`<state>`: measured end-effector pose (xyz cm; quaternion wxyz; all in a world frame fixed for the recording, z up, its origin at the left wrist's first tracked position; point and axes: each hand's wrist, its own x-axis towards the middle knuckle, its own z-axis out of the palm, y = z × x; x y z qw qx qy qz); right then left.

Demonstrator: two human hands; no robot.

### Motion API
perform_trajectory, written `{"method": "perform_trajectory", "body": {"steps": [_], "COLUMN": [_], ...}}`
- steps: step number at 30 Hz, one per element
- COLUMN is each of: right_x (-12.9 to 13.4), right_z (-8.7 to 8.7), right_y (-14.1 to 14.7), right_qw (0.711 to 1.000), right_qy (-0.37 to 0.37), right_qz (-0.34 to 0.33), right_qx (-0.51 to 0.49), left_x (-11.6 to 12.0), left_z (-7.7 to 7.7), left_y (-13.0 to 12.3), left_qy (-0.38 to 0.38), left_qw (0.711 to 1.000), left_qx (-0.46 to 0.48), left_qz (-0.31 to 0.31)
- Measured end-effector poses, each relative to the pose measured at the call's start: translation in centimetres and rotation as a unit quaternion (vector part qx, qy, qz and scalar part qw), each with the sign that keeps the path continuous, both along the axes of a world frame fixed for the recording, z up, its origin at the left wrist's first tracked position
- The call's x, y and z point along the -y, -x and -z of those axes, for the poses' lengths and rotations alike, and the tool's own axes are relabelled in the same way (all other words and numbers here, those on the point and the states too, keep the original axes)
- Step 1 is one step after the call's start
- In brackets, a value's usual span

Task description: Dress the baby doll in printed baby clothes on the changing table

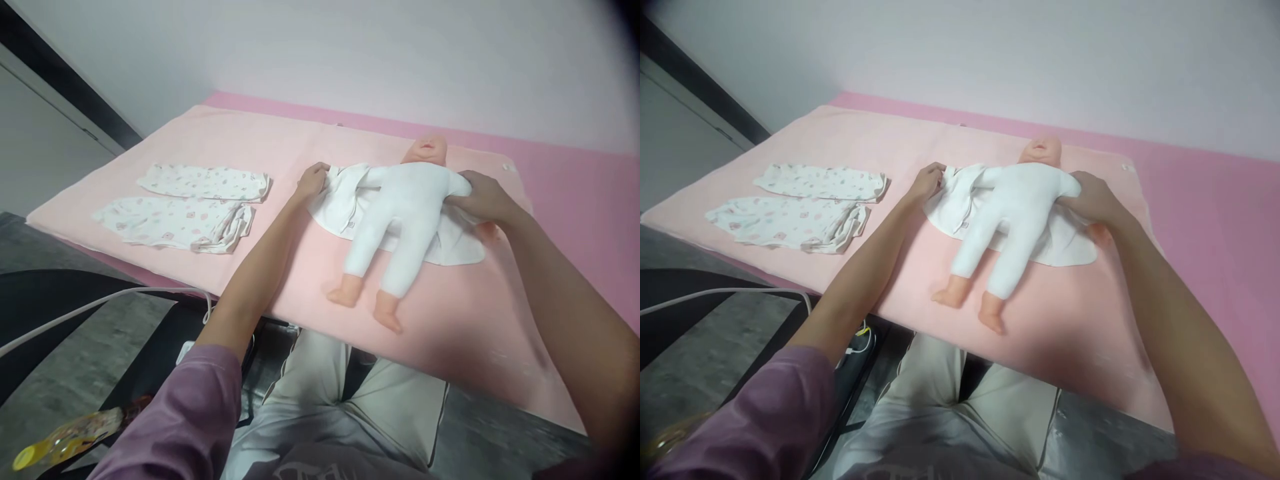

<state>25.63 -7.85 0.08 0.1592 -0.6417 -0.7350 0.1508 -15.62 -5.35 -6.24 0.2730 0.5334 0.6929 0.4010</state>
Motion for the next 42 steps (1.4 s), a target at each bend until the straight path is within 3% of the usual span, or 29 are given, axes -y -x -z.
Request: {"method": "perform_trajectory", "body": {"steps": [4,8,18,24,27,31,33,35,38,40,42], "right_x": [0.6,1.0,-2.7,-3.4,-1.4,2.7,4.1,4.8,5.0,4.9,5.0], "right_z": [-1.5,-2.0,-2.0,-0.3,1.5,4.9,6.4,7.4,7.8,7.6,7.4], "right_y": [1.3,2.9,4.2,3.5,3.4,3.9,4.1,4.2,4.3,4.4,4.6], "right_qw": [0.999,0.997,0.996,0.994,0.991,0.959,0.951,0.954,0.970,0.981,0.988], "right_qy": [0.020,0.026,-0.021,-0.047,-0.102,-0.259,-0.285,-0.273,-0.214,-0.166,-0.134], "right_qz": [-0.002,-0.024,-0.084,-0.094,-0.061,0.011,-0.002,-0.033,-0.045,-0.036,-0.032], "right_qx": [-0.042,-0.070,-0.030,0.005,0.059,0.111,0.123,0.121,0.104,0.092,0.073], "left_x": [0.3,0.4,-0.4,0.3,0.4,0.0,-0.2,0.0,0.5,0.9,1.2], "left_z": [-0.2,0.6,2.1,1.7,1.5,1.7,1.8,1.8,0.6,-1.1,-3.2], "left_y": [1.9,3.7,4.5,4.7,4.8,5.0,5.2,5.2,4.1,1.8,-2.1], "left_qy": [-0.011,-0.053,-0.083,-0.071,-0.063,-0.065,-0.062,-0.077,-0.175,-0.253,-0.300], "left_qw": [0.995,0.985,0.972,0.976,0.972,0.963,0.961,0.959,0.949,0.935,0.917], "left_qx": [-0.021,-0.074,-0.200,-0.174,-0.192,-0.226,-0.237,-0.242,-0.234,-0.221,-0.217], "left_qz": [0.101,0.144,0.091,0.107,0.121,0.134,0.132,0.126,0.115,0.117,0.148]}}
